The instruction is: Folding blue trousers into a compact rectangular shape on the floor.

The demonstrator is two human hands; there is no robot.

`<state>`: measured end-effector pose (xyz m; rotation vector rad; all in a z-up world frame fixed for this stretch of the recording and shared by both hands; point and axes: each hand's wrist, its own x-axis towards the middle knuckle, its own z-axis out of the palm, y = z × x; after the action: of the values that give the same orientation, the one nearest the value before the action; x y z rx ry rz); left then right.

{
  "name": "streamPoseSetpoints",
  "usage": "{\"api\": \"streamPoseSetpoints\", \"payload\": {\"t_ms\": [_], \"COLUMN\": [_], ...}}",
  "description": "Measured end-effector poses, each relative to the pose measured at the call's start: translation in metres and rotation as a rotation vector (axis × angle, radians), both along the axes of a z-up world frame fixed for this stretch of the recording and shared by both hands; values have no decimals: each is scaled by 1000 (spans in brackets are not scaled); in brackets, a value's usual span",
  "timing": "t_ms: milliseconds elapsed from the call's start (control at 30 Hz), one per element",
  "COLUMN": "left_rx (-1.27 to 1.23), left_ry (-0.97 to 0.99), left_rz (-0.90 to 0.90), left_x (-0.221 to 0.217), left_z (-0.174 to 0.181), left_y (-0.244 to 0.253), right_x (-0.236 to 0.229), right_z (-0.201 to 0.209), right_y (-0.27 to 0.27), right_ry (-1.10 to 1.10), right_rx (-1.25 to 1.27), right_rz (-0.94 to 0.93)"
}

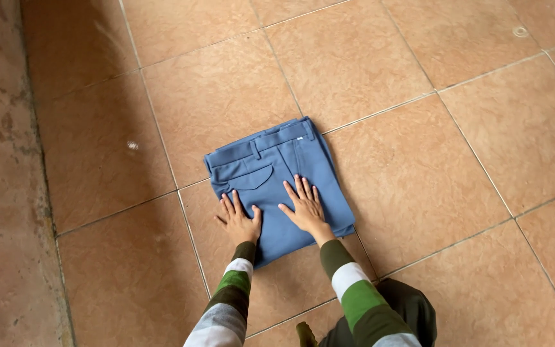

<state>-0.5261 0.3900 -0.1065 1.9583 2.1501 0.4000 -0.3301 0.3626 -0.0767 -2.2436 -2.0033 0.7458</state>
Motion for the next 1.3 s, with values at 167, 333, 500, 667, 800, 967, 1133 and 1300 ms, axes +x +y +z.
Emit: {"api": "streamPoseSetpoints", "payload": {"t_ms": [167, 333, 500, 667, 800, 967, 1133, 1300], "left_rx": [129, 209, 306, 278, -65, -201, -234, -526], "left_ry": [32, 50, 267, 152, -350, -258, -74, 87], "left_rz": [2, 14, -51, -123, -419, -833, -1174, -1434], "left_x": [0, 0, 5, 79, 210, 364, 454, 484], "left_z": [-14, -20, -41, -17, 43, 14, -38, 12], "left_y": [-1, -2, 8, 53, 12, -68, -163, -267], "right_x": [67, 125, 152, 223, 248, 295, 306, 302], "right_z": [-17, -14, 60, 21, 40, -12, -23, -33], "right_y": [-22, -63, -127, -186, -232, -308, -419, -545], "right_ry": [19, 179, 364, 122, 256, 143, 134, 184], "right_rx": [-6, -74, -34, 119, 179, 113, 38, 91], "right_rz": [-90, -322, -594, -668, -930, -958, -1133, -1328]}}
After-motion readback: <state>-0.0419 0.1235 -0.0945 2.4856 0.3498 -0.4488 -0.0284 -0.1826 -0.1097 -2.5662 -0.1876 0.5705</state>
